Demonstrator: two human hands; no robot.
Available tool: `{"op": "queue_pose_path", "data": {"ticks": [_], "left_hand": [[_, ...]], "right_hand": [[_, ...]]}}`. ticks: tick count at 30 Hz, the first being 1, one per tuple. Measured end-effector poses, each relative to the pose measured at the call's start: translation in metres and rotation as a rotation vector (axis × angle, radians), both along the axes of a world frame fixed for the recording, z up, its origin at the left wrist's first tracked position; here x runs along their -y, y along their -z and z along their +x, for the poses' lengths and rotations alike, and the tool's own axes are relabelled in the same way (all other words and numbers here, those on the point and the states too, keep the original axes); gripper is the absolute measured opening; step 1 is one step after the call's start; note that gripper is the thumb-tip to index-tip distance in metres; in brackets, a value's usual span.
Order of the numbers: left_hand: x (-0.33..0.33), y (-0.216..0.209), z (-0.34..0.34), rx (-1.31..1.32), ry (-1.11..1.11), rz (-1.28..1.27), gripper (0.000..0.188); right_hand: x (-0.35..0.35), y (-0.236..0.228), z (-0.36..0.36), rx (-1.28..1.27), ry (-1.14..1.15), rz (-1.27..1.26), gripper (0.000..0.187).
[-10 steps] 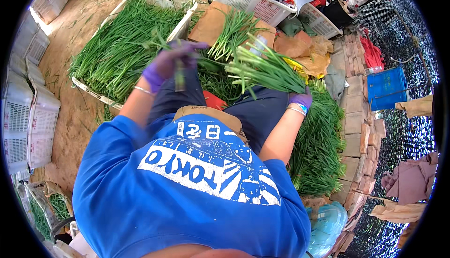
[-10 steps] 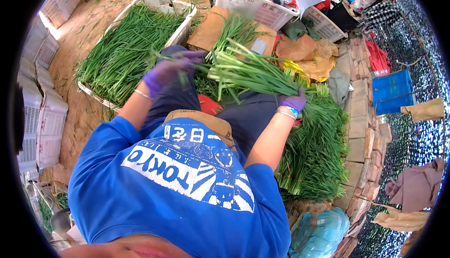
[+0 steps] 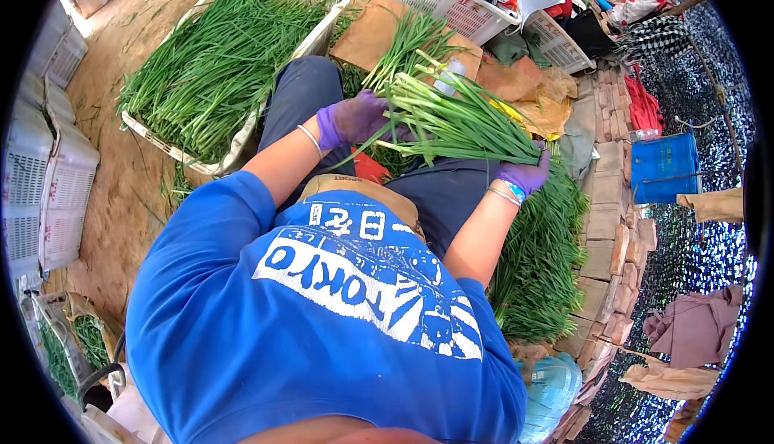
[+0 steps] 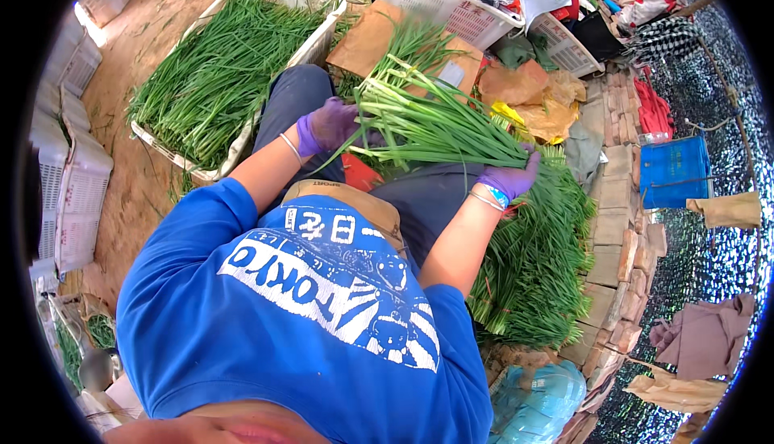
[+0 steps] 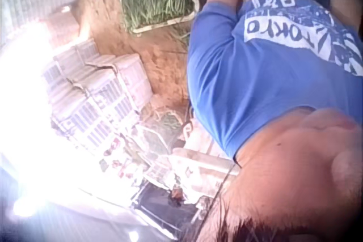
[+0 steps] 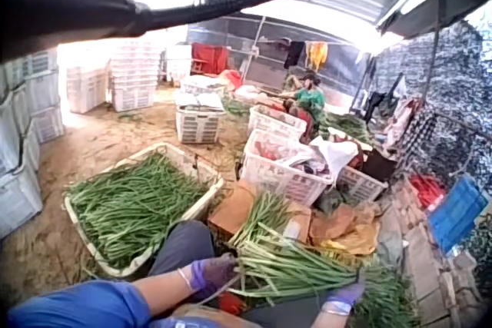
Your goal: The person sorts and bundles green stalks, removing unwanted parts by hand and trimming them with a knife on a cardboard surface before placing them into a bundle.
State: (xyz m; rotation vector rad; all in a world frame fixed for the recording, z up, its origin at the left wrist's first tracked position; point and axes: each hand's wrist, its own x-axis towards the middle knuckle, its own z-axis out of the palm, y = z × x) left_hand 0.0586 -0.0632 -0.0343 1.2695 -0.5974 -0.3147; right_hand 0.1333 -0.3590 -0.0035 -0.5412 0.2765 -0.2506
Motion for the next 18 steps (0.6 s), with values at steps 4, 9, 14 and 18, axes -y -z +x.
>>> {"op": "queue_pose_path", "data": {"ticks": [4, 9, 14, 18], "left_hand": [[-0.008, 0.016, 0.006, -0.282, 0.322, -0.363, 0.060], [0.004, -0.023, 0.000, -0.758, -0.039, -0.157, 0.033], [0.009, -0.001, 0.002, -0.795, -0.166, -0.349, 0.032], [0.011, 0.018, 0.006, -0.466, -0.233, -0.398, 0.030]], "right_hand": [[-0.011, -0.008, -0.005, 0.134, 0.050, -0.016, 0.015], [-0.040, -0.043, -0.019, 0.137, 0.167, -0.129, 0.013], [-0.051, -0.045, -0.031, 0.138, 0.182, -0.212, 0.028], [-0.041, -0.021, -0.022, 0.075, 0.172, -0.169, 0.036]]}}
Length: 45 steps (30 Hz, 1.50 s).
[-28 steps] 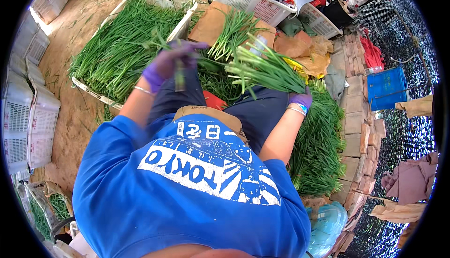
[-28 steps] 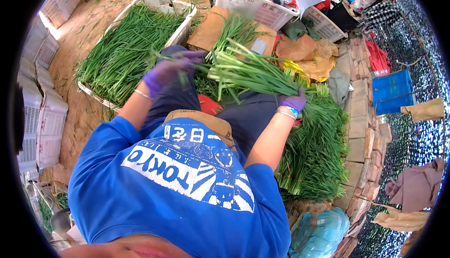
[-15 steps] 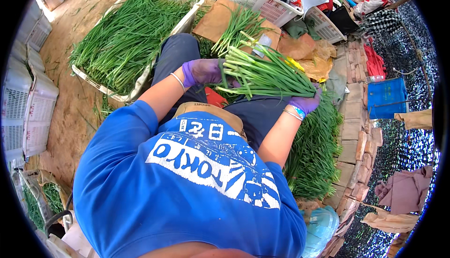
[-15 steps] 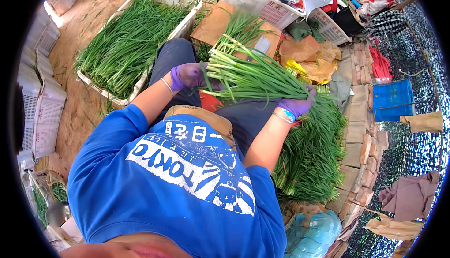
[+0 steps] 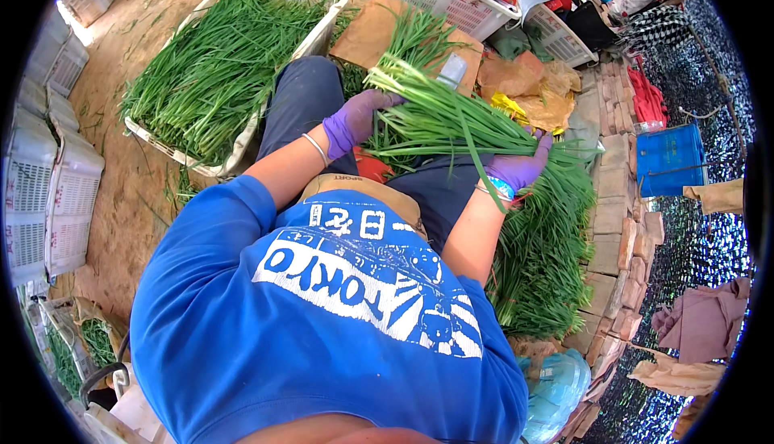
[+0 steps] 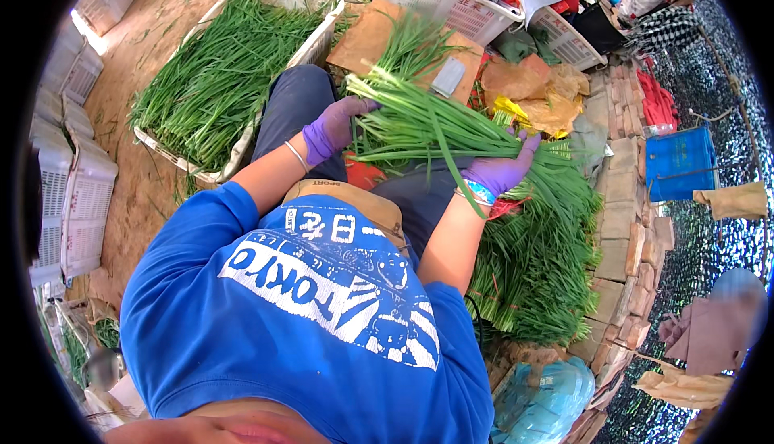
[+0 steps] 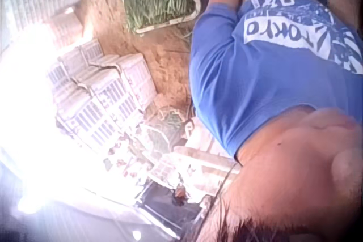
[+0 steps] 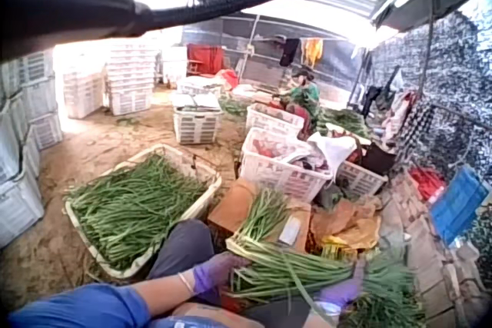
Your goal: The person sorts and bundles green stalks, removing unwanted parts by hand and trimming them with a knife on a cardboard surface before placing them into a bundle.
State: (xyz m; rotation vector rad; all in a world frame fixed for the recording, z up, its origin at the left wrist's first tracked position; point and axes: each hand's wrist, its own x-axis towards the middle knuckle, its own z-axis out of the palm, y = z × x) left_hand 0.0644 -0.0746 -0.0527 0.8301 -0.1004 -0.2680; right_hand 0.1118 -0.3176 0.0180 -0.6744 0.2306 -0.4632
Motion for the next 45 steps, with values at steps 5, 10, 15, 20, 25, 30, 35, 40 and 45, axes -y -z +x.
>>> {"op": "queue_pose_path", "data": {"ticks": [5, 10, 15, 20, 25, 30, 35, 40, 45], "left_hand": [[-0.014, 0.003, -0.002, -0.067, 0.095, -0.525, 0.020], [-0.026, -0.012, -0.010, 0.157, 0.485, -0.802, 0.031], [-0.064, -0.027, -0.019, 0.271, 0.333, -1.073, 0.037], [-0.036, -0.025, -0.010, -0.138, 0.065, 0.222, 0.019], [0.018, -0.034, -0.008, -0.143, 0.138, 0.236, 0.027], [-0.016, -0.006, -0.010, -0.049, 0.043, 0.336, 0.027], [-0.050, 0.000, -0.007, -0.231, -0.122, 0.027, 0.035], [-0.013, -0.006, 0.015, 0.541, 0.158, 0.664, 0.032], [-0.013, -0.008, 0.004, 0.434, -0.103, 0.247, 0.029]], "right_hand": [[0.000, -0.001, -0.004, -0.115, -0.090, 0.079, 0.024], [0.034, 0.036, 0.014, -0.121, -0.116, 0.080, 0.016], [0.045, 0.021, 0.000, -0.157, -0.059, 0.182, 0.024], [0.074, 0.035, 0.009, -0.001, 0.062, 0.188, 0.022], [0.036, 0.020, 0.004, -0.024, 0.073, 0.161, 0.020], [0.058, 0.025, -0.001, -0.003, 0.051, 0.196, 0.019], [0.052, 0.024, -0.001, -0.005, 0.023, 0.128, 0.019], [0.035, 0.022, 0.008, -0.069, -0.129, 0.155, 0.016], [0.060, 0.029, 0.006, -0.039, -0.071, 0.187, 0.018]]}}
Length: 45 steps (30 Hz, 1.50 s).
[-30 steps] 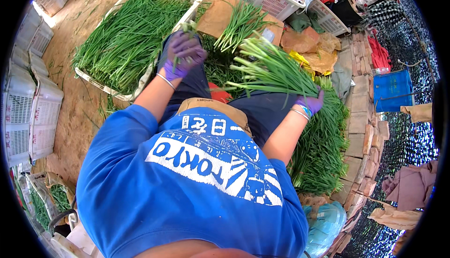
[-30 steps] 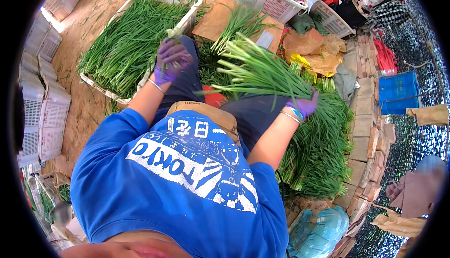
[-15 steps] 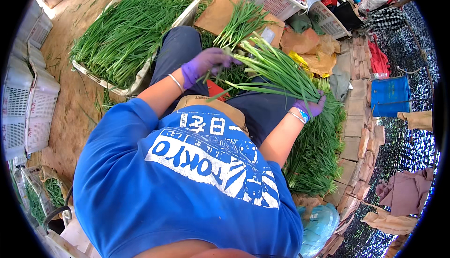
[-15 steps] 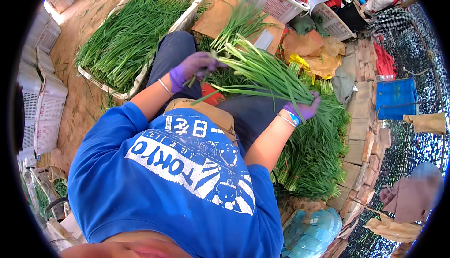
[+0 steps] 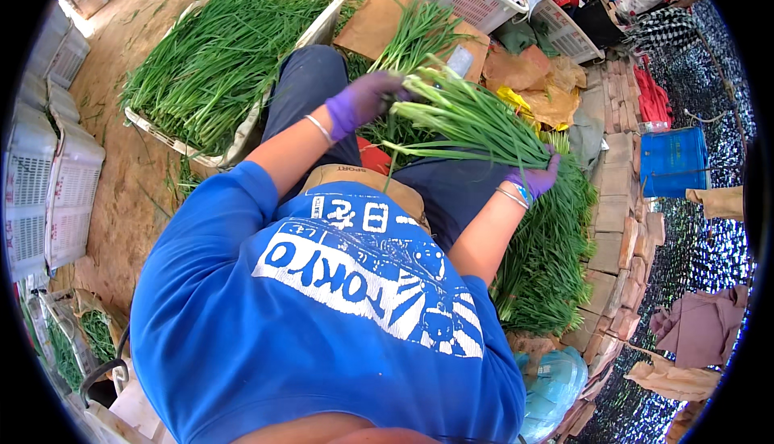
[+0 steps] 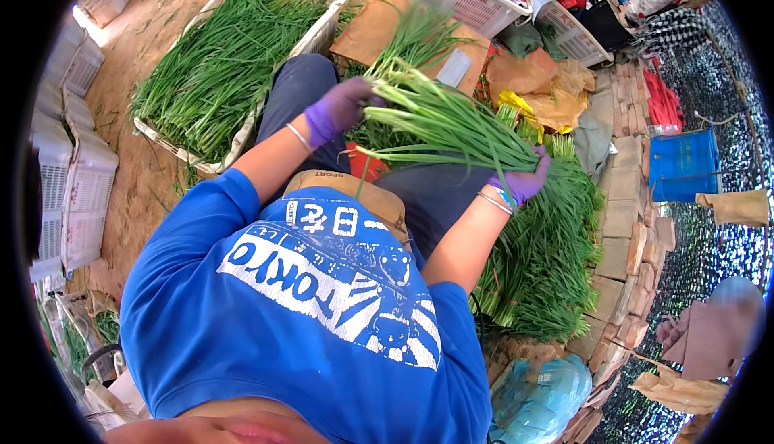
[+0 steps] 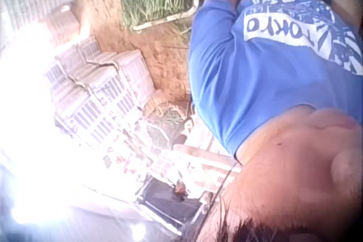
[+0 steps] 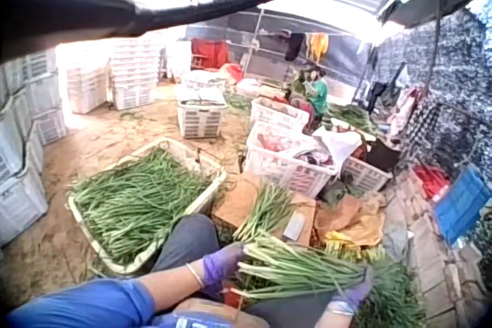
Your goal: The person sorts and bundles green stalks, removing unwanted parts by hand and trimming them with a knife on a cardboard surface before placing them into a bundle.
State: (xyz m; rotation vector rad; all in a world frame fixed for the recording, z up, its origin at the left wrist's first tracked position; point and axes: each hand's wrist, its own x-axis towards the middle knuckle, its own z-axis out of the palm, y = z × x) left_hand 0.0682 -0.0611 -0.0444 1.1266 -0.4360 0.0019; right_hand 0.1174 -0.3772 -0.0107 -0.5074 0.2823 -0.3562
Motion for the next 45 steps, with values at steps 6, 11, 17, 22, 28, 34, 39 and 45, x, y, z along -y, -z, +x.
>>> {"op": "queue_pose_path", "data": {"ticks": [6, 11, 17, 22, 28, 34, 39, 45], "left_hand": [[-0.042, 0.018, -0.005, -0.315, 0.162, 0.113, 0.026], [0.025, 0.014, -0.002, -0.559, 0.588, -0.341, 0.026], [0.021, -0.006, -0.004, -0.527, 0.350, 0.089, 0.021], [-0.029, 0.031, -0.004, -0.399, 0.170, 0.855, 0.030], [0.004, -0.032, -0.018, -0.140, -0.018, 0.719, 0.032], [0.007, -0.031, -0.023, -0.029, -0.124, 0.734, 0.029], [0.000, 0.008, -0.022, 0.245, -0.393, 0.835, 0.029], [0.009, -0.037, -0.027, 0.550, -0.625, 0.936, 0.020]], "right_hand": [[0.031, -0.001, -0.009, -0.034, 0.083, -0.053, 0.026], [0.001, 0.005, -0.002, -0.040, 0.017, 0.040, 0.027], [0.007, 0.013, 0.005, -0.019, -0.059, 0.069, 0.026], [0.026, -0.001, -0.003, -0.009, 0.034, 0.002, 0.028], [0.007, -0.015, -0.008, -0.029, 0.109, -0.009, 0.026], [0.009, 0.000, -0.014, -0.024, -0.007, -0.110, 0.026], [-0.027, -0.006, -0.008, -0.054, -0.063, -0.099, 0.028], [-0.005, 0.010, 0.002, 0.061, -0.058, -0.027, 0.021]]}}
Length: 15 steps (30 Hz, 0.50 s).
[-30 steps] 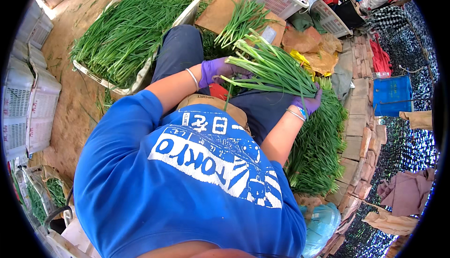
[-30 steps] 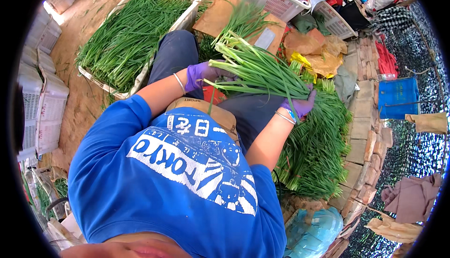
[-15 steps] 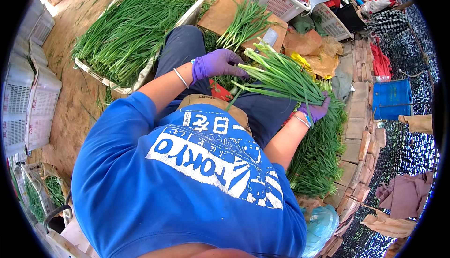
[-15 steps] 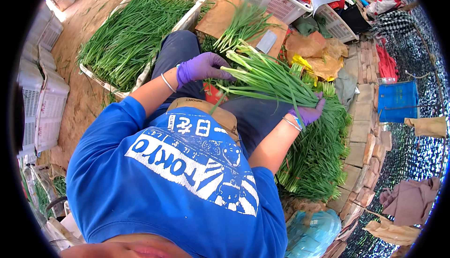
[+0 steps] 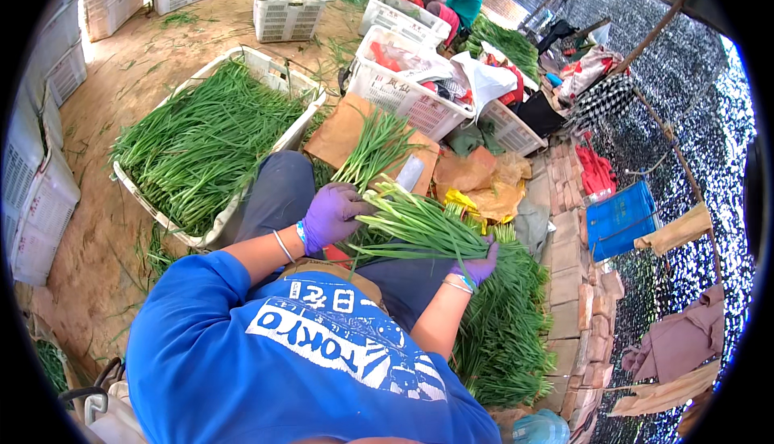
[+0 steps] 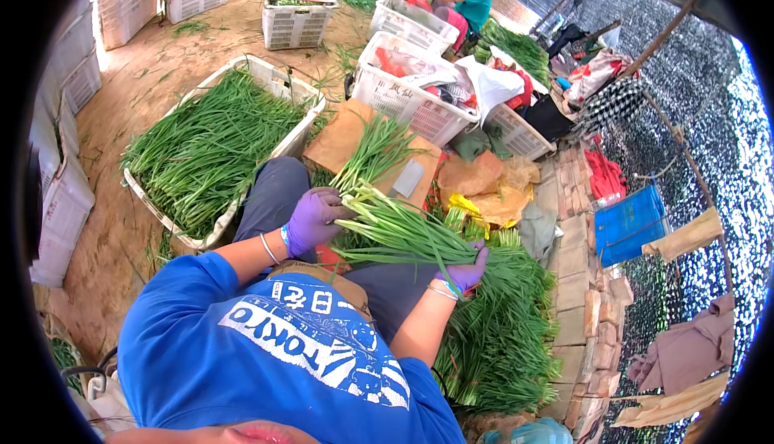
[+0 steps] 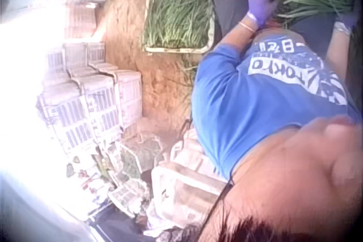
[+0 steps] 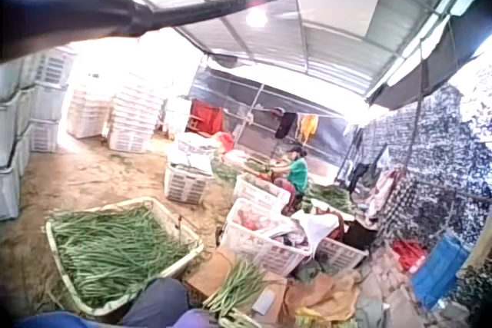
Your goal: The person sorts and bundles green stalks, removing unwanted parts by hand and trimming them with a knife on a cardboard surface before placing them into a bundle.
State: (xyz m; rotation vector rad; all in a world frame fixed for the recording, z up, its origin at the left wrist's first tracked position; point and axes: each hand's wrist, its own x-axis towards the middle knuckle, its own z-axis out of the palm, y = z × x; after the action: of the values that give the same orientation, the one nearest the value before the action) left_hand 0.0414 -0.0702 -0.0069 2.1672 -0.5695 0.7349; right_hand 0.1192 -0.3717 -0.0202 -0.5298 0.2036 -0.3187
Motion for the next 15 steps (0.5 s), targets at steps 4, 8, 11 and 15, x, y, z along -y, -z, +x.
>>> {"op": "queue_pose_path", "data": {"ticks": [4, 8, 11, 15], "left_hand": [[0.006, 0.000, -0.006, 0.033, -0.094, -0.098, 0.017], [0.007, 0.008, -0.010, -0.195, -0.041, -0.331, 0.018], [0.013, 0.027, -0.005, -0.451, 0.056, -0.830, 0.016], [0.014, 0.029, -0.004, -0.654, 0.119, -1.061, 0.015]], "right_hand": [[-0.004, -0.002, -0.001, -0.037, -0.017, -0.015, 0.020], [-0.006, 0.002, 0.002, -0.043, -0.002, -0.024, 0.021], [-0.019, -0.012, -0.010, -0.050, -0.045, 0.001, 0.021], [-0.012, -0.005, -0.004, -0.073, 0.012, 0.001, 0.021]]}}
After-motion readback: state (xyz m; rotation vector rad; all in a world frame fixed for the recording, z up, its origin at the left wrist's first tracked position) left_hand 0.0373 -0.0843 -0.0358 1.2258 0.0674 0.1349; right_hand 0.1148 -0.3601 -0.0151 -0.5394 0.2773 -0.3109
